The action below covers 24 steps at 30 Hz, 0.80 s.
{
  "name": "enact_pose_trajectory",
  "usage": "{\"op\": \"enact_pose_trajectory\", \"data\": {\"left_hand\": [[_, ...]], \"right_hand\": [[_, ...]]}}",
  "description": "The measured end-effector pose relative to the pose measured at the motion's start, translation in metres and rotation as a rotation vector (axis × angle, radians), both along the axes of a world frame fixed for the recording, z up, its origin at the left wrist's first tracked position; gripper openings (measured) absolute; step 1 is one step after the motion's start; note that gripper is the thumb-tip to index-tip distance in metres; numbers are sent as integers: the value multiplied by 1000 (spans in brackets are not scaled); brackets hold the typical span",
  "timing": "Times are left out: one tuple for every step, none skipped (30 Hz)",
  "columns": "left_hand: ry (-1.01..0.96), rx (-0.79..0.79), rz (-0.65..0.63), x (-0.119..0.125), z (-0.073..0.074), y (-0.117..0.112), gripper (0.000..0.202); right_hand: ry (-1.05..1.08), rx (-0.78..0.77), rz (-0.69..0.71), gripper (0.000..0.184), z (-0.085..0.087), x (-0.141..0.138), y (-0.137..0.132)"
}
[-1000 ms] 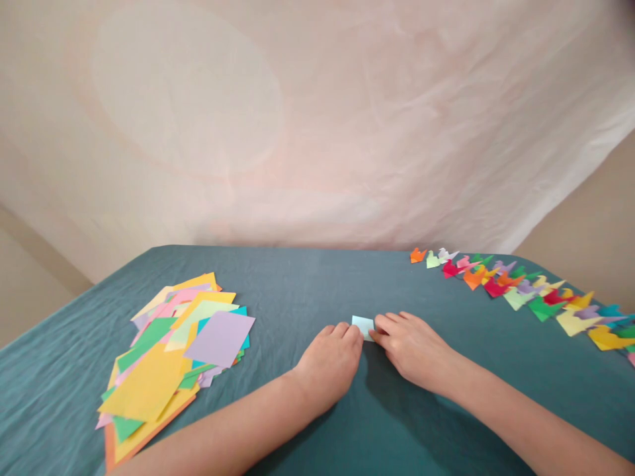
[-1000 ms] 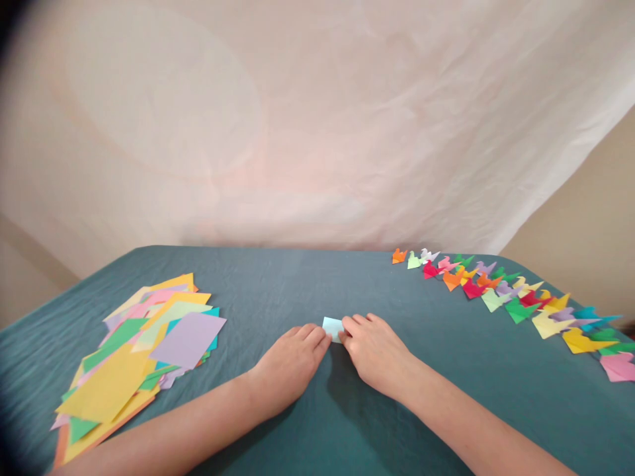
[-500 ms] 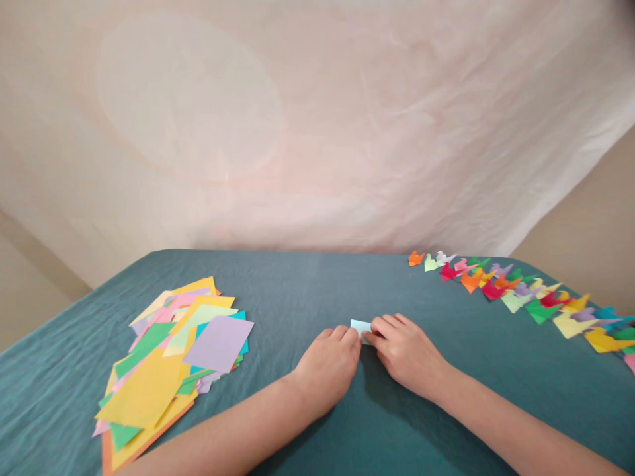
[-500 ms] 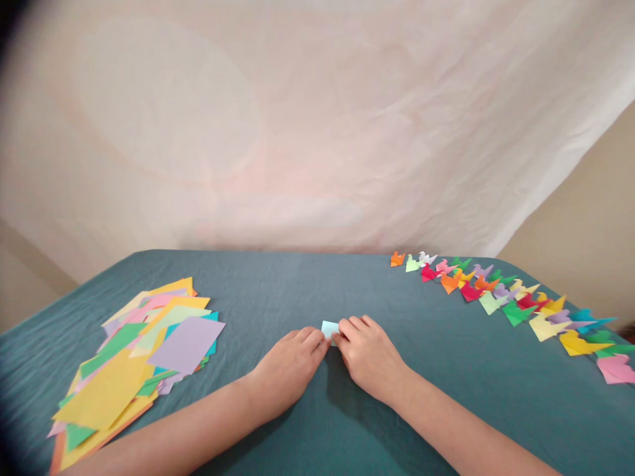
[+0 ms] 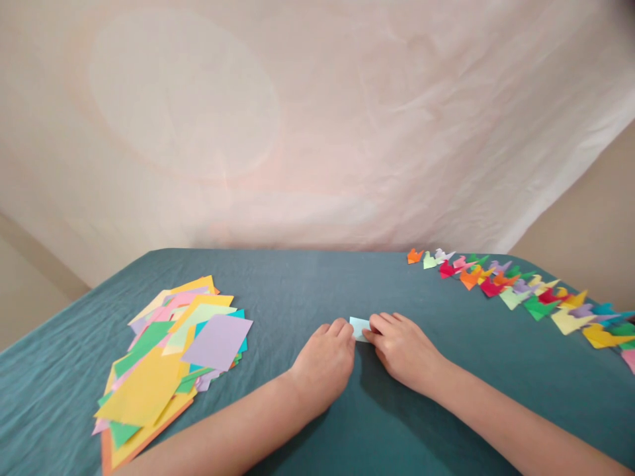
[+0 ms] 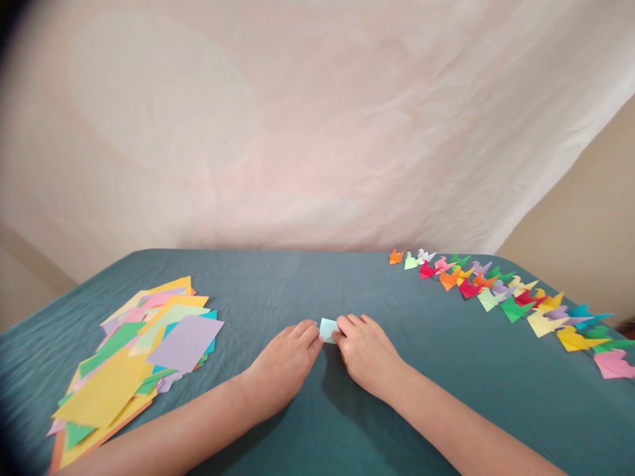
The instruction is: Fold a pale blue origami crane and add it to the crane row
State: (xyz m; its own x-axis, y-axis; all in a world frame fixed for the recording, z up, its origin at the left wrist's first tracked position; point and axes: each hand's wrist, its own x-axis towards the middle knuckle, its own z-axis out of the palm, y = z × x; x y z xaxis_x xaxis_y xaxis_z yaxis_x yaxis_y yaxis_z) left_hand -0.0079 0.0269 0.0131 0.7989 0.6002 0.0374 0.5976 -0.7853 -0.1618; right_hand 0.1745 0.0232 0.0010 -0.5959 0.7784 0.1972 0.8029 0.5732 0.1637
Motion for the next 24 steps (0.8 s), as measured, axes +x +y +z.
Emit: {"op": "enact_pose_trajectory", "data": {"left_hand": [[5, 1, -5, 0, 1, 0, 19], [12, -1, -10, 0, 2, 0, 18], [19, -4, -13, 0, 3, 0, 18], [25, -7, -14, 0, 4, 0, 17], [27, -9, -14, 0, 4, -1, 17], [27, -11, -13, 0, 5, -1, 17], [23, -12, -12, 0, 6, -1, 17], [16, -13, -12, 0, 7, 0, 18], [5, -20, -15, -1, 8, 1, 18], [-12, -33, -19, -3, 9, 4, 19], [-36, -53, -24, -5, 9, 7, 20], [-66, -85, -30, -8, 8, 11, 20], [-108, -121, -25, -11, 7, 16, 21], [-159, -164, -20, -14, 5, 21, 23], [-222, -200, -12, -17, 2, 26, 26], [-290, -223, 4, -19, -1, 31, 28], [-358, -231, 29, -21, -5, 35, 31], [-416, -237, 38, -22, -9, 38, 35], [-461, -248, 32, -22, -13, 40, 42], [-491, -255, 21, -23, -16, 42, 48], [-504, -264, 2, -22, -18, 42, 52], [-504, -273, -21, -22, -20, 42, 54], [-493, -280, -43, -22, -21, 42, 54], [-477, -286, -64, -21, -21, 41, 52]], "right_hand": [[0, -4, -3, 17, 1, 0, 0], [-1, -7, -9, 17, 2, 0, 0], [-1, -10, -15, 17, 3, 0, 0], [0, -12, -20, 17, 3, 0, 0], [1, -11, -24, 17, 4, 0, 0], [1, -11, -25, 18, 4, 0, 0], [3, -8, -24, 19, 3, 0, 0], [4, -4, -22, 19, 3, 1, 0], [5, -1, -20, 20, 2, 1, 1], [4, 3, -19, 20, 1, 1, 1], [2, 5, -18, 20, 0, 2, 1], [0, 8, -18, 21, -1, 2, 1], [-2, 11, -17, 21, -2, 2, 2], [-7, 12, -13, 21, -2, 2, 2], [-12, 12, -9, 20, -3, 3, 2], [-17, 12, -5, 20, -3, 3, 2], [-21, 12, -1, 19, -3, 2, 1], [-25, 14, 1, 18, -2, 2, 1], [-28, 18, 3, 17, -3, 2, 1], [-31, 25, 3, 17, -3, 2, 1], [-33, 32, 4, 17, -3, 1, 1], [-36, 39, 5, 17, -3, 1, 1], [-37, 44, 4, 17, -4, 1, 0], [-36, 46, 0, 16, -4, 0, -1]]}}
